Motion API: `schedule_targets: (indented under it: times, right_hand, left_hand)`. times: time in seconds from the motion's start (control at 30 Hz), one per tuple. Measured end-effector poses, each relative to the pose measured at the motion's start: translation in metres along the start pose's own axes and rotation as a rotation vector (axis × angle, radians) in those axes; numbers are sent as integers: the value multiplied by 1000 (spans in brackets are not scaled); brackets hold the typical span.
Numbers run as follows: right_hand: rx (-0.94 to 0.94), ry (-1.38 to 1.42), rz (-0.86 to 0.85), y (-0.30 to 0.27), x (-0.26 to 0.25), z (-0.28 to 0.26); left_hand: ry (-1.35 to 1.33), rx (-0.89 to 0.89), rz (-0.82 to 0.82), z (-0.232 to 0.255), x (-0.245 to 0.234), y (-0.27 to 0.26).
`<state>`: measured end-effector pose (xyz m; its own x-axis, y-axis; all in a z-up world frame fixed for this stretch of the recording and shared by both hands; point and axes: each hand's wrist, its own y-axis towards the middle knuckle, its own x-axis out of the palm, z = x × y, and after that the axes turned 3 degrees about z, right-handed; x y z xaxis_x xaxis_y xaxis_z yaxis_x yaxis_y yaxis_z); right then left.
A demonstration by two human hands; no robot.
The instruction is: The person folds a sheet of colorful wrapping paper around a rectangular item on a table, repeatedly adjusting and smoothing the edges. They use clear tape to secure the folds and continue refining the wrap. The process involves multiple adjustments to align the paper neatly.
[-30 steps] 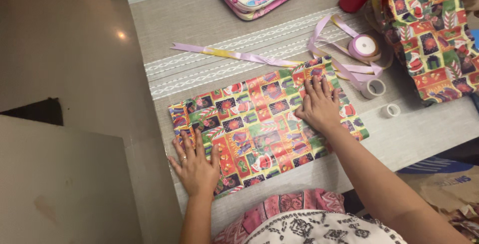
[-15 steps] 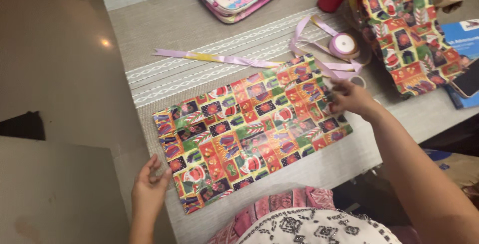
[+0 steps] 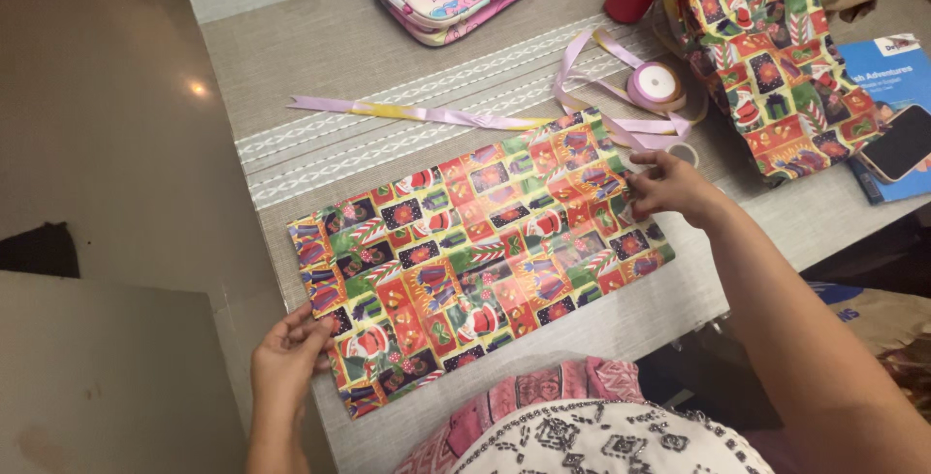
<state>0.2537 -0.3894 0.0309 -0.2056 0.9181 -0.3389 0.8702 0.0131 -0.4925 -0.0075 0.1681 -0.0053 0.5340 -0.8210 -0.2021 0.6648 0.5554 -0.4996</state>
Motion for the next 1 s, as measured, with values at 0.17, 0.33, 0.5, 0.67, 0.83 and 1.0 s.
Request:
schedule_targets:
  times: [0.17, 0.33, 0.5, 0.67, 0.83, 1.0]
  right_hand:
    - [-17, 115, -144, 11, -20, 13]
    - [111, 49, -157, 15, -31, 17]
    - [149, -3, -331, 10, -35, 18]
    - [71, 172, -290, 20, -29, 34]
    - [50, 193, -451, 25, -40, 43]
    - [134, 85, -414, 16, -27, 32]
  left_hand:
    - [-99, -32, -16, 1, -2, 0]
    - [-163, -63, -94, 7, -5, -1]
    - [-41, -14, -91, 11, -2, -15]
    - [-200, 147, 0, 14, 5, -23]
    - [-119, 100, 18, 19, 2, -21]
    - [-128, 26, -6, 13, 2, -23]
